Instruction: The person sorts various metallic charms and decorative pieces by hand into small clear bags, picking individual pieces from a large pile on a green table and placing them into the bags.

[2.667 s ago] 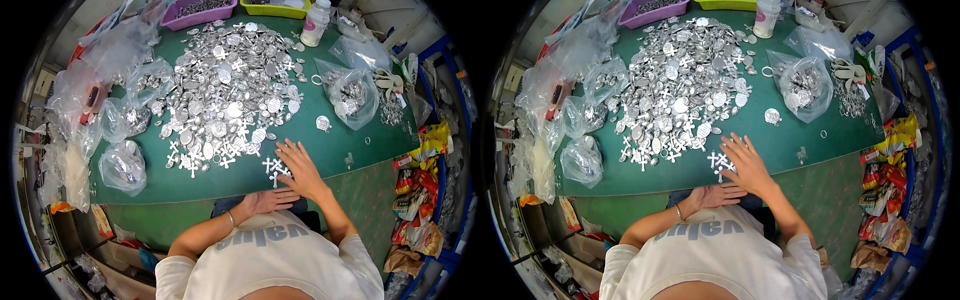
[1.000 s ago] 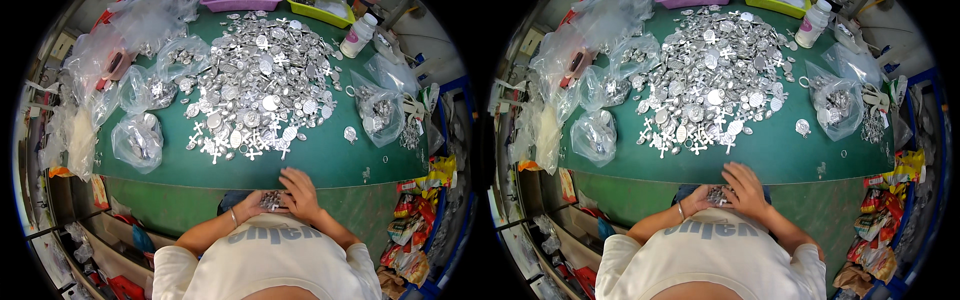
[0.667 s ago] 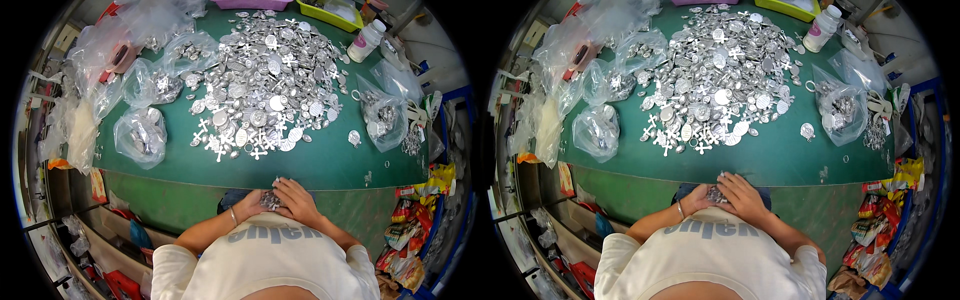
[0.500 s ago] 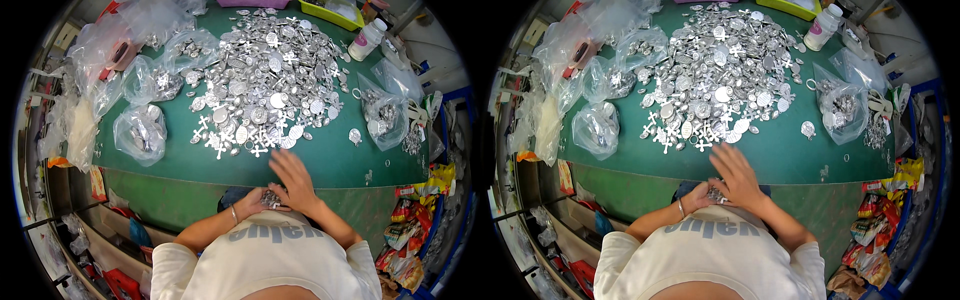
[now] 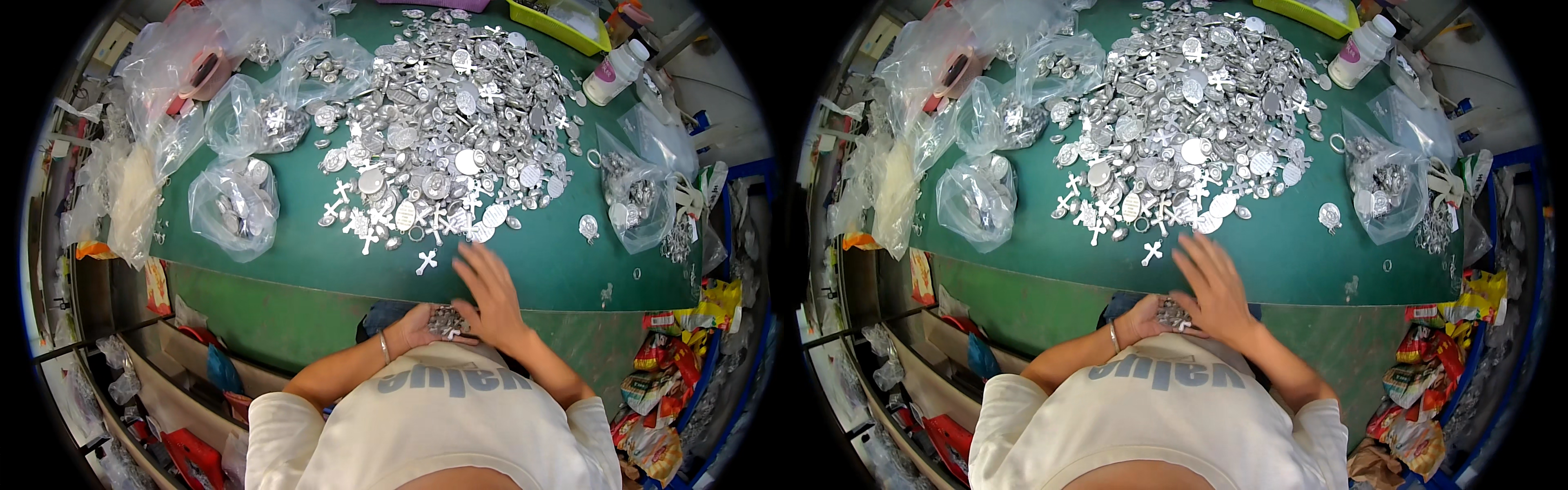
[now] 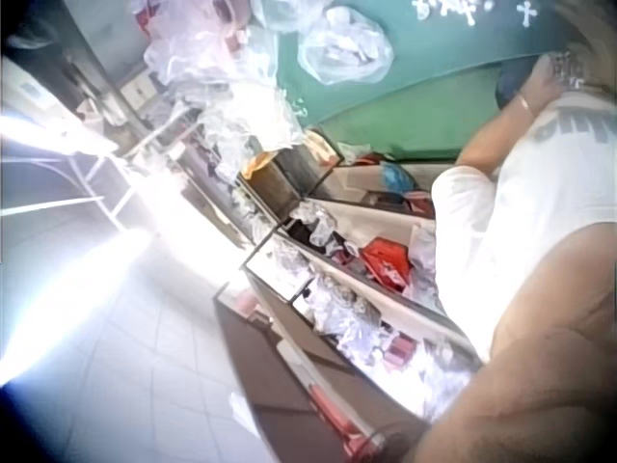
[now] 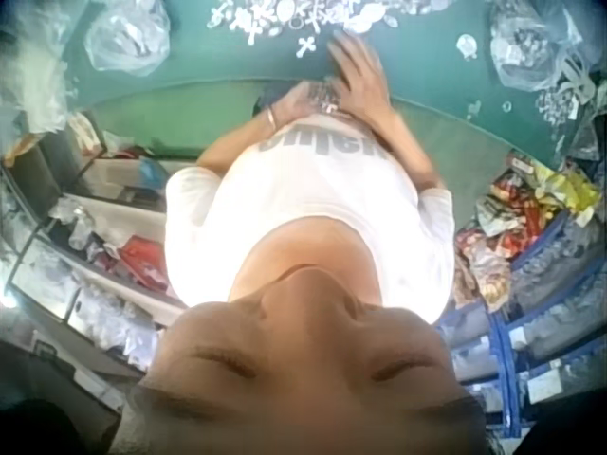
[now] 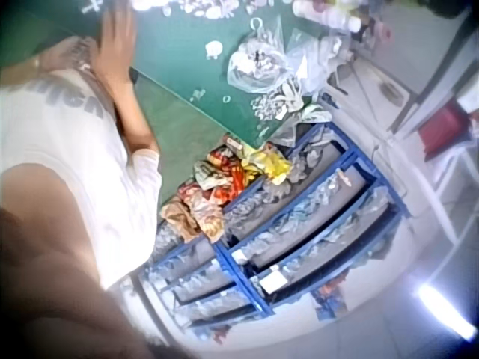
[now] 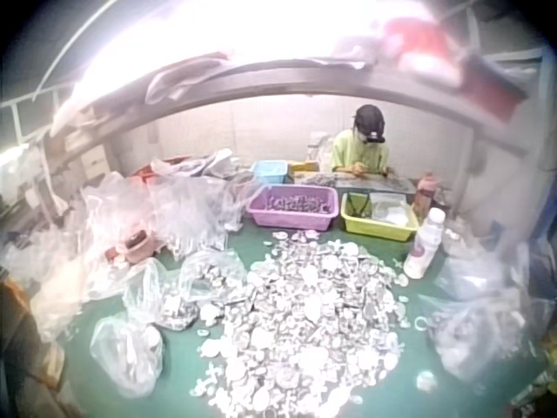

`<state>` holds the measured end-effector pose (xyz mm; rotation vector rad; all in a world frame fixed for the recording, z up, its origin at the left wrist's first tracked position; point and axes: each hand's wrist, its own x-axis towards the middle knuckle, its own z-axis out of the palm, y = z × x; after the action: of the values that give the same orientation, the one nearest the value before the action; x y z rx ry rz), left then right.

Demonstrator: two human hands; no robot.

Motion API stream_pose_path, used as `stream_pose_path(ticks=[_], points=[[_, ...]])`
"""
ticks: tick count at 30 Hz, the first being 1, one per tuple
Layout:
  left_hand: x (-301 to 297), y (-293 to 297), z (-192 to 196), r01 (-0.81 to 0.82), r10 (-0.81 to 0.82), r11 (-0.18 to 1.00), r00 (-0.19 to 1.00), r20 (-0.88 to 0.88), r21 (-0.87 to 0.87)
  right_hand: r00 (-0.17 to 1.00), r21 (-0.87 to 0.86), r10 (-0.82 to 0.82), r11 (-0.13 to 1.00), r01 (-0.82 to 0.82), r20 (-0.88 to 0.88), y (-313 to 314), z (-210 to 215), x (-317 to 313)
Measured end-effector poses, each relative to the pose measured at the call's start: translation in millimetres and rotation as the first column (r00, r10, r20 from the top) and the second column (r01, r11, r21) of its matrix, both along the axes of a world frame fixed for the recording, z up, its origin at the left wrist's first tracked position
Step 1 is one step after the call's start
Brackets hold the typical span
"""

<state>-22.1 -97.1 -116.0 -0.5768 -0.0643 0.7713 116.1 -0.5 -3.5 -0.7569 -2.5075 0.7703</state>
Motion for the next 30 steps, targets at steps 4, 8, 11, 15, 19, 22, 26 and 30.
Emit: stream_pose_path(ticks=[4,8,11,15,19,22,26,30], points=[[-2.2,8.6,21.3,0.098,-0.098,0.995,0.978,-0.187,-0.007,0.989,0.099,-0.092,0.992,0.081,0.113,21.8,-12.2,-24.0],[-5.4,-3.8,-8.4,0.027,-0.007,0.995,0.98,0.197,-0.099,0.992,-0.023,0.031,0.999,-0.028,0.125,-4.2,-9.8,-0.1],[-6.4,-10.9,-26.4,-0.019,0.047,0.994,0.962,0.268,-0.103,0.975,-0.13,0.222,0.967,-0.218,0.013,-23.0,-14.4,15.5],[-7.9,-2.6,5.9,0.049,-0.035,0.997,0.975,-0.217,0.061,0.999,0.005,0.003,1.0,-0.003,0.043,5.9,3.0,-18.4],[-10.1,4.7,25.3,0.116,-0.114,0.993,0.887,-0.448,-0.022,0.982,0.071,0.054,0.995,-0.068,0.183,7.2,-11.9,-31.0],[-10.3,7.0,39.1,0.062,-0.14,0.982,0.868,-0.475,-0.176,0.976,-0.044,0.171,0.985,-0.167,0.136,-12.1,-13.7,-8.2],[-14.0,-17.5,-12.3,-0.113,0.127,0.99,0.975,-0.18,0.088,0.969,-0.073,0.245,0.967,-0.243,0.023,-22.0,-14.5,4.3],[-20.8,-21.6,-9.5,-0.152,0.163,0.982,0.982,-0.094,0.109,0.941,-0.065,0.33,0.943,-0.326,0.076,-13.8,-4.5,-31.2]])
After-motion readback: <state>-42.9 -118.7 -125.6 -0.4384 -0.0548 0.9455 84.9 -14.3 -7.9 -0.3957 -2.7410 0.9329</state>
